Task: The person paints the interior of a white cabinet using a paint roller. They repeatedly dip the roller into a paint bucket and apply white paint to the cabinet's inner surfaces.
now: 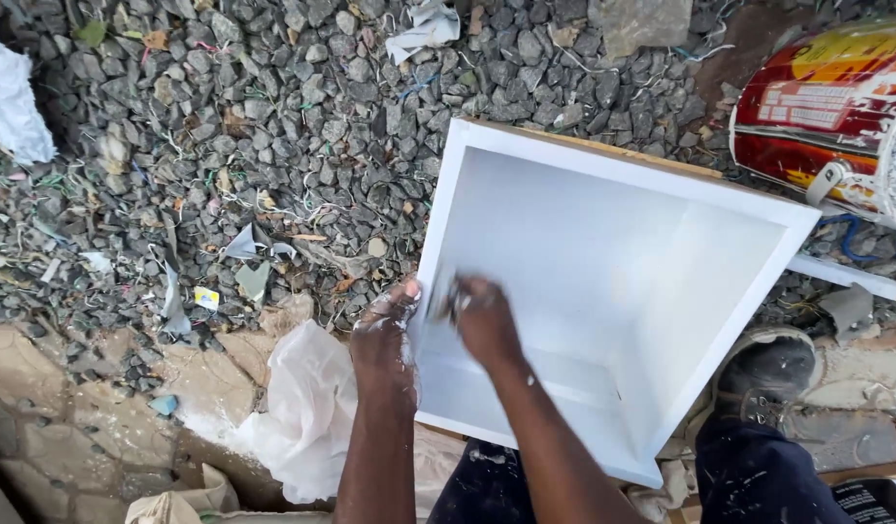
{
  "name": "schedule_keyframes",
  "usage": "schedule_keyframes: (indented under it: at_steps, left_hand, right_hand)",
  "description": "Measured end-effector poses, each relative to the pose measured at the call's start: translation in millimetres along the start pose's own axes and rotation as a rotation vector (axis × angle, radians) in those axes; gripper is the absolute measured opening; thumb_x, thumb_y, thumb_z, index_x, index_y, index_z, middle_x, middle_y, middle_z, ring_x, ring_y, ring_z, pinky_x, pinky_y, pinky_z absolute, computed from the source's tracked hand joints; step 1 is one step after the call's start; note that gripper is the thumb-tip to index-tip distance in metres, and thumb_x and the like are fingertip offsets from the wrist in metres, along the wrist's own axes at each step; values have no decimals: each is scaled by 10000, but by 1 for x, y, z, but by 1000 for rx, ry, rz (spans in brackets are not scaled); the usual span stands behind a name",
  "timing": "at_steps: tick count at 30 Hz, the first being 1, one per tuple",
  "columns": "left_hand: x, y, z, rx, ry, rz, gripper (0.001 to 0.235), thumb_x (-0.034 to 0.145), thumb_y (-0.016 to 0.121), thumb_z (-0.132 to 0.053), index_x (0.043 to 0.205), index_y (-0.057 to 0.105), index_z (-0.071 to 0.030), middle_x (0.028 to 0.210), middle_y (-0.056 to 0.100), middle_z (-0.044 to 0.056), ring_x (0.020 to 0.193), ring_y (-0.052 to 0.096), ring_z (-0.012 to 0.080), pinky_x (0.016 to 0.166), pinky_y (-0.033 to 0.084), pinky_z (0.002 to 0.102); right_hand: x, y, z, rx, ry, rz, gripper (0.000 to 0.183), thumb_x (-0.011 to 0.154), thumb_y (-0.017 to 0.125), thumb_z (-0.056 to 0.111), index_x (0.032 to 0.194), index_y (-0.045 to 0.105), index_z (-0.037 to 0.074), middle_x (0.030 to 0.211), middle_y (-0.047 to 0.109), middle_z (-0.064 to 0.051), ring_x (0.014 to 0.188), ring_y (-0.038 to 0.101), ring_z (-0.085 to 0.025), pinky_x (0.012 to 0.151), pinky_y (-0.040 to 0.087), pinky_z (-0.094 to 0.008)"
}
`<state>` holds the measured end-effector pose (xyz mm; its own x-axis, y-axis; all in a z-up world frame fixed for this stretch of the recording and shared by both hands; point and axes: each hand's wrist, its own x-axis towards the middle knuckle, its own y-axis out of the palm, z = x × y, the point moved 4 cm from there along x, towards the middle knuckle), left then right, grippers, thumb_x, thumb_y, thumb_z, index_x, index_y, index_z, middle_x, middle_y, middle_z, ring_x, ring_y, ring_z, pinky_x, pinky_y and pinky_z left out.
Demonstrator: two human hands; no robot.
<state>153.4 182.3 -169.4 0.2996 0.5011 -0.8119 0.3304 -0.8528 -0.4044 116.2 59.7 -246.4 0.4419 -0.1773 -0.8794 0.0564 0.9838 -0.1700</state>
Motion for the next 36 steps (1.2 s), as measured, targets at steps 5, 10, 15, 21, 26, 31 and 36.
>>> schedule_keyframes:
  at_steps: [5,10,15,21,26,31,36]
  left_hand:
    - [2,-11,-8,182,-26,39,122,972,650,-36,1038,749,-8,1058,774,178,987,727,222,820,559,349]
    - [-8,-8,-20,80,-26,17,173,951,664,-44,1086,772,-47,1039,779,164,1022,749,238,828,543,307]
    - [70,-30,48,1204,818,179,617,842,717,-1,1384,649,-290,1168,770,-11,902,740,187,763,624,317]
    - [33,-18,26,1375,804,224,521,873,693,-63,1343,674,-287,1163,771,-15,963,734,185,803,613,330]
    - [25,-3,-3,1568,713,257,438,901,671,-120,1307,697,-283,1159,772,-18,1018,728,183,840,602,342]
    - [10,14,-41,1734,684,312,364,929,650,-177,1271,720,-280,1155,773,-21,1072,722,182,876,592,354]
    - [-9,13,-49,1951,625,412,287,966,623,-253,1223,750,-275,1149,775,-25,1145,714,179,924,578,369]
  right_hand:
    - [42,21,-47,246,242,200,312,982,478,117,995,761,-14,669,688,-162,552,660,-225,471,536,-342]
    - [56,-59,89,634,-163,-141,231,950,490,43,922,715,-1,665,610,-128,560,539,-128,484,443,-241]
    - [159,-39,16,6,-529,-329,443,821,512,-49,1179,752,54,1144,712,-189,1083,661,-342,936,508,-387]
    - [-11,-79,137,258,-423,-143,388,1001,408,-4,1335,575,-112,1303,590,-274,1257,596,-407,1088,466,-477]
    - [-6,-51,100,119,-365,-182,327,980,492,45,1259,624,-64,1160,672,-241,1184,641,-396,1046,492,-475]
    - [-14,35,-55,7,220,263,396,904,580,190,1246,688,20,706,731,-144,589,746,-264,494,591,-368]
    - [52,-62,76,226,49,-17,355,979,489,186,956,743,-61,629,687,-211,521,714,-269,520,578,-419]
